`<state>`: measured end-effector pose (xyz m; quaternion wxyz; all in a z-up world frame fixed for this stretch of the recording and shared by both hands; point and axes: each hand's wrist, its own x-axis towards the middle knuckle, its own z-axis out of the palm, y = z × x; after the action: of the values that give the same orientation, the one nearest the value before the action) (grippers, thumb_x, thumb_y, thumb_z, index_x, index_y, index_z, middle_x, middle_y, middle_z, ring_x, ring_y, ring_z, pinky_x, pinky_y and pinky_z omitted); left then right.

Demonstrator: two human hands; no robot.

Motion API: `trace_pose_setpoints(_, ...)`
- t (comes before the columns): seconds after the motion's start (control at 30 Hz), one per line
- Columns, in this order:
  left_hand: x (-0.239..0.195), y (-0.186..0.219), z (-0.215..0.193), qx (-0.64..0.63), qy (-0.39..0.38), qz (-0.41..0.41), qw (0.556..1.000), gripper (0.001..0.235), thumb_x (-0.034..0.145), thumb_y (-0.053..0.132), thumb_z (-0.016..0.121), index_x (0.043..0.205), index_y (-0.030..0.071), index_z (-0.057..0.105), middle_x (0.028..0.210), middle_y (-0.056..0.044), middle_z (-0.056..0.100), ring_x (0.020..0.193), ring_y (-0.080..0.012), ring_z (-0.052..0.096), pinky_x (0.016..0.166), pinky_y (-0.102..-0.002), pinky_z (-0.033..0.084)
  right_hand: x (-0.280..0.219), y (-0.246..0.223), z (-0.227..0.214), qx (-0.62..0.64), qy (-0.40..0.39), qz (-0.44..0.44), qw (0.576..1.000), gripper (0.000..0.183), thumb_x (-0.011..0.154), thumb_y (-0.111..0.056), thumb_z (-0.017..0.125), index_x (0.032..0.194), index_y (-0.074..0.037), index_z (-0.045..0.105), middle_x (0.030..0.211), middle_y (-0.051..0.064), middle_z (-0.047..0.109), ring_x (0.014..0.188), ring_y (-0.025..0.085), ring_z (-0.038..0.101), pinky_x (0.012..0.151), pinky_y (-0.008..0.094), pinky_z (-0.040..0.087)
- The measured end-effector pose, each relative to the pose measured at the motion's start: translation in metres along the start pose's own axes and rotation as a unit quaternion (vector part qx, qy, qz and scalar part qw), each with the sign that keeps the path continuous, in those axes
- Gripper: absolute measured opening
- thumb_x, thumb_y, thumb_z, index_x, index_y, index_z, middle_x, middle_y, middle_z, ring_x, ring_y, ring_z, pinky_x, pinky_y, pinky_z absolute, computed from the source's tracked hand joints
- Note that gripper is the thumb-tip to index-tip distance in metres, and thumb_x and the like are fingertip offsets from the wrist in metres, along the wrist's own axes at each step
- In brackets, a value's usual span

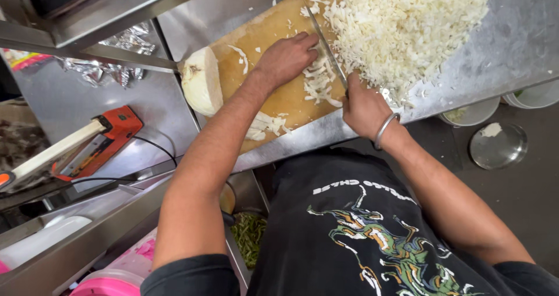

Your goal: The person slices a large white cabbage into thin strips and then dices it into small pieces on a wooden cutting board. They repeatedly gather the chopped pieces and push them to the side to clear space for continued chopping.

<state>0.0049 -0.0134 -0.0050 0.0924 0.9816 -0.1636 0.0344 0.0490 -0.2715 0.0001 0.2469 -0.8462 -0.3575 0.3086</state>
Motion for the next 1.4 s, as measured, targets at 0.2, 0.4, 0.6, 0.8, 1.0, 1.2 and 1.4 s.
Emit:
trace_pose_setpoints(0.2, -0.002, -0.001, -0.001, 0.003, 0.008, -0.012, 1.0, 0.008, 0.085, 0.011, 0.064, 0.085, 0.007, 0.072, 0.115, -0.007, 0.064, 0.111, -0.0236, 0.064, 0.083, -0.036, 0.059, 0.009, -0.003, 0.003, -0.055, -0.02, -0.001, 0.998, 0.037, 0.09, 0.0, 0.053, 0.122, 0.007, 0.038, 0.08, 0.036, 0.065, 0.077, 0.054, 0.066, 0.071, 0.062, 0.052)
trace_pose_setpoints(0.4, -0.006, 0.003, 0.008, -0.032, 0.003, -0.027, 0.999, 0.011, 0.088, 0.012, 0.066, 0.094, 0.006, 0.073, 0.116, -0.008, 0.065, 0.11, -0.0255, 0.064, 0.084, -0.038, 0.059, 0.009, 0.011, 0.019, -0.013, 0.014, -0.021, 1.0, 0.028, 0.093, -0.003, 0.056, 0.115, 0.006, 0.042, 0.084, 0.035, 0.067, 0.086, 0.053, 0.066, 0.077, 0.061, 0.051)
trace_pose_setpoints(0.6, -0.009, 0.0, 0.004, -0.039, 0.017, -0.018, 0.999, 0.01, 0.085, 0.016, 0.068, 0.085, 0.006, 0.071, 0.117, -0.009, 0.065, 0.111, -0.0263, 0.065, 0.083, -0.039, 0.06, 0.018, 0.011, 0.023, -0.037, -0.016, -0.012, 0.999, 0.04, 0.088, -0.005, 0.059, 0.123, 0.006, 0.042, 0.087, 0.037, 0.066, 0.087, 0.056, 0.065, 0.08, 0.062, 0.05)
trace_pose_setpoints(0.8, -0.013, 0.002, 0.01, -0.038, 0.025, -0.031, 0.998, 0.01, 0.088, 0.015, 0.067, 0.087, 0.005, 0.071, 0.117, -0.01, 0.065, 0.112, -0.0255, 0.065, 0.082, -0.038, 0.06, 0.016, 0.018, 0.031, -0.021, -0.008, -0.006, 1.0, 0.039, 0.086, -0.002, 0.056, 0.121, 0.007, 0.044, 0.089, 0.037, 0.066, 0.087, 0.057, 0.065, 0.081, 0.062, 0.05)
trace_pose_setpoints(1.0, -0.022, 0.007, 0.006, -0.027, 0.057, -0.032, 0.998, 0.01, 0.091, 0.015, 0.07, 0.097, 0.007, 0.068, 0.13, -0.011, 0.063, 0.12, -0.0294, 0.062, 0.093, -0.04, 0.057, 0.033, 0.048, 0.04, -0.039, -0.048, 0.01, 0.998, 0.031, 0.093, -0.013, 0.058, 0.118, 0.003, 0.047, 0.089, 0.035, 0.068, 0.089, 0.054, 0.068, 0.085, 0.06, 0.052)
trace_pose_setpoints(1.2, -0.029, 0.021, 0.001, -0.035, 0.012, -0.055, 0.998, 0.054, 0.076, 0.025, 0.085, 0.121, 0.008, 0.06, 0.145, -0.012, 0.052, 0.131, -0.0343, 0.048, 0.107, -0.048, 0.046, 0.041, 0.085, -0.008, -0.041, -0.023, 0.068, 0.997, 0.039, 0.095, -0.019, 0.059, 0.124, 0.001, 0.044, 0.089, 0.035, 0.068, 0.085, 0.055, 0.066, 0.08, 0.062, 0.052)
trace_pose_setpoints(1.4, -0.031, 0.023, 0.006, -0.013, 0.01, -0.064, 0.998, 0.063, 0.077, 0.03, 0.085, 0.129, 0.008, 0.057, 0.149, -0.013, 0.045, 0.136, -0.0365, 0.042, 0.112, -0.05, 0.043, 0.004, 0.072, 0.006, -0.035, -0.029, 0.07, 0.996, 0.048, 0.095, -0.02, 0.059, 0.135, -0.001, 0.039, 0.086, 0.035, 0.068, 0.083, 0.055, 0.066, 0.077, 0.062, 0.052)
